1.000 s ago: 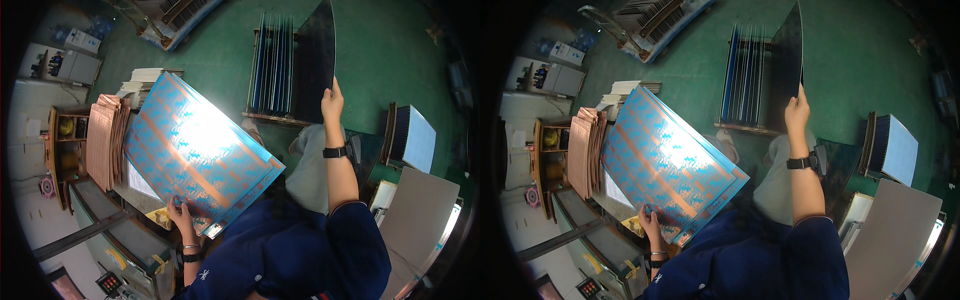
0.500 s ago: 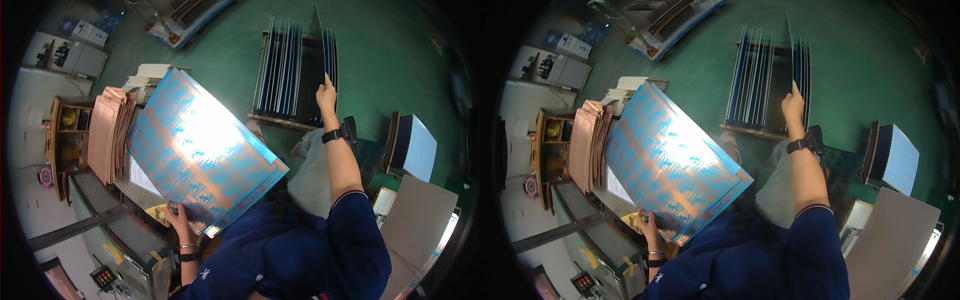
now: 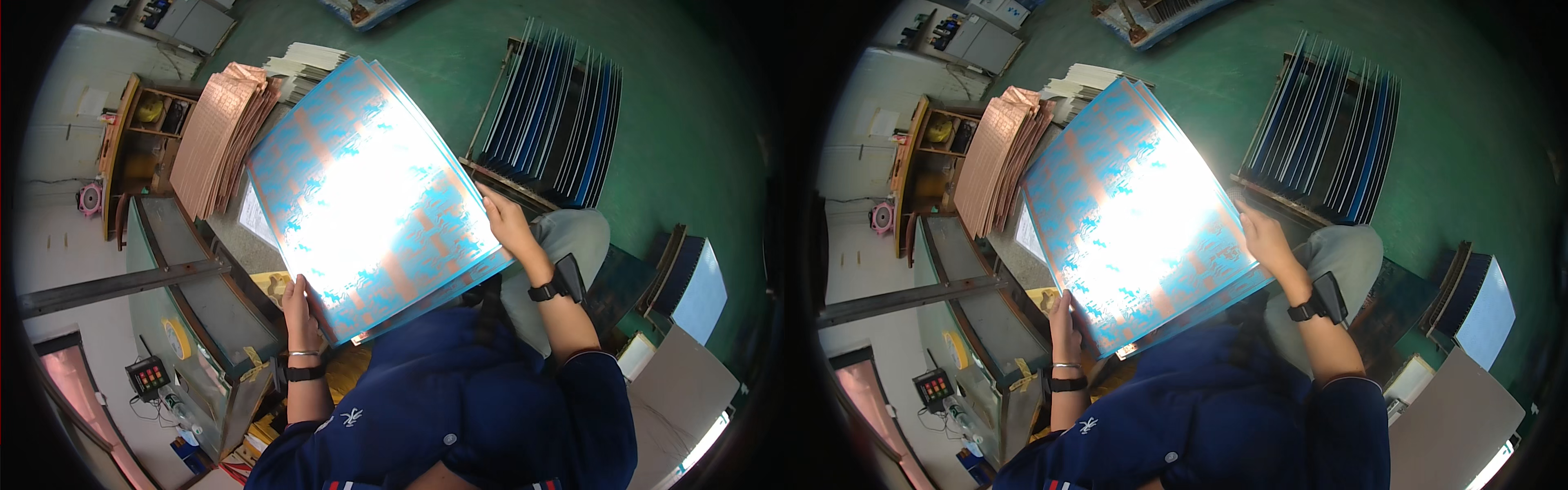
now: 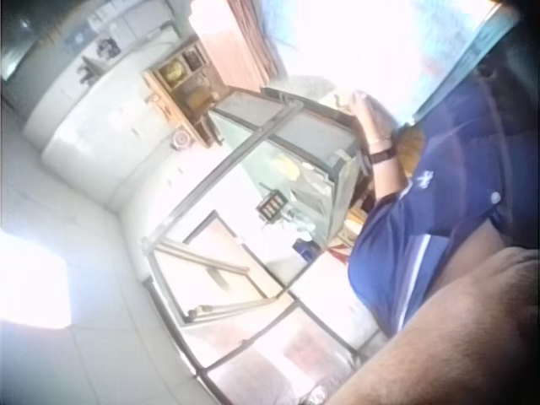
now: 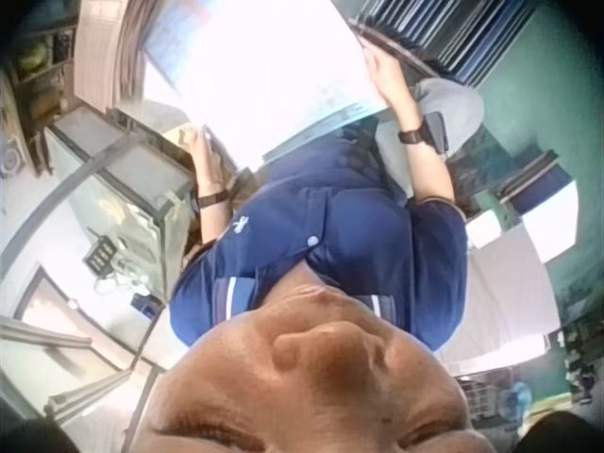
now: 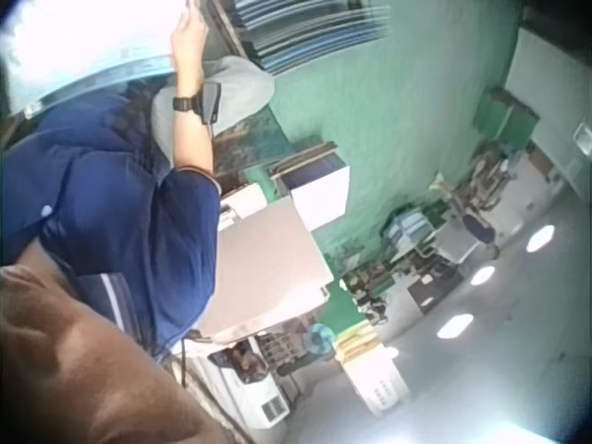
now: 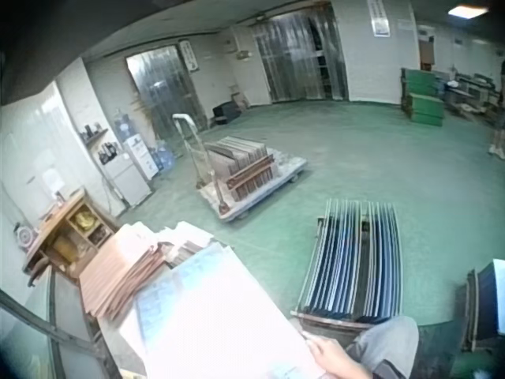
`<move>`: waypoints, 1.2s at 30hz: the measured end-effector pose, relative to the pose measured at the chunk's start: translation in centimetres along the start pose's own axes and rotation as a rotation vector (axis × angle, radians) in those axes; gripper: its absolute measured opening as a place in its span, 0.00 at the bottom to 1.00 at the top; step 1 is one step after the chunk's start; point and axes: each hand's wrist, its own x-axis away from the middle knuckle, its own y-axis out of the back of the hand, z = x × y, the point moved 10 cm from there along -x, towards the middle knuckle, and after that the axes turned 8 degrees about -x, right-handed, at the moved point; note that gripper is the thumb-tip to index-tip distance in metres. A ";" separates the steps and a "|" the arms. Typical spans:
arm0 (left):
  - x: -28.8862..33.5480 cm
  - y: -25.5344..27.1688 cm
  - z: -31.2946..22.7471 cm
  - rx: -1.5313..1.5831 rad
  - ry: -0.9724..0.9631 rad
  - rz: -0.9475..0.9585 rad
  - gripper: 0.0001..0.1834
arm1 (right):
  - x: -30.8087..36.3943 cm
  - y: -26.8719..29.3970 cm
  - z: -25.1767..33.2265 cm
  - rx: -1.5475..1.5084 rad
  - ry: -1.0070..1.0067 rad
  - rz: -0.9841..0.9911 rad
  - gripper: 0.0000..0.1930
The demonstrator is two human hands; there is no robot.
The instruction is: Inspecting and organizing thin patterned metal or glass sheets into a vertical rack.
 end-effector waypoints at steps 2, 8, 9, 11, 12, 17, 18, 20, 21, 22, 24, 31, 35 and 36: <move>0.4 0.2 -0.4 0.008 -0.086 0.010 0.08 | -0.1 0.2 -0.2 -0.250 -0.066 0.021 0.17; 3.4 -1.7 -2.9 0.125 -0.313 -0.040 0.14 | 1.8 1.9 0.3 -0.687 -0.170 -0.004 0.18; 3.7 -1.9 -3.0 0.138 -0.317 -0.052 0.14 | 2.4 2.9 0.4 -0.708 -0.168 -0.016 0.19; 4.5 -2.9 -4.2 0.195 -0.358 0.004 0.14 | 3.8 4.1 1.5 -0.932 -0.179 0.033 0.20; 5.0 -3.7 -5.1 0.162 -0.362 0.060 0.14 | 4.7 5.0 1.6 -1.004 -0.192 0.038 0.21; 5.5 -7.1 -8.1 0.127 -0.378 0.314 0.12 | 6.0 8.4 4.1 -0.990 -0.173 -0.015 0.23; 6.0 -8.6 -8.9 0.058 -0.377 0.446 0.11 | 6.0 9.0 4.5 -0.987 -0.160 -0.039 0.23; 7.4 -9.2 -10.5 0.254 -0.344 0.677 0.24 | 6.4 9.5 7.2 -1.041 -0.088 -0.008 0.23; 8.1 -9.8 -11.6 0.362 -0.329 0.816 0.30 | 6.3 10.0 6.9 -1.033 -0.079 -0.014 0.23; 8.4 -10.2 -12.2 0.472 -0.269 0.849 0.36 | 6.3 10.6 6.3 -1.084 -0.051 -0.043 0.23; 9.4 -11.0 -13.2 0.707 -0.221 0.846 0.37 | 6.5 10.5 6.7 -1.198 -0.013 -0.132 0.21; 13.5 -16.3 -9.2 0.717 -0.129 0.924 0.23 | 7.3 2.9 7.9 -1.419 0.010 -0.051 0.24; 10.2 -13.7 -9.8 0.741 -0.116 0.772 0.17 | 7.4 7.6 8.9 -1.382 0.126 -0.010 0.20; 9.1 -12.6 -10.0 0.733 -0.167 0.725 0.17 | 7.6 10.3 8.1 -1.403 0.163 -0.134 0.22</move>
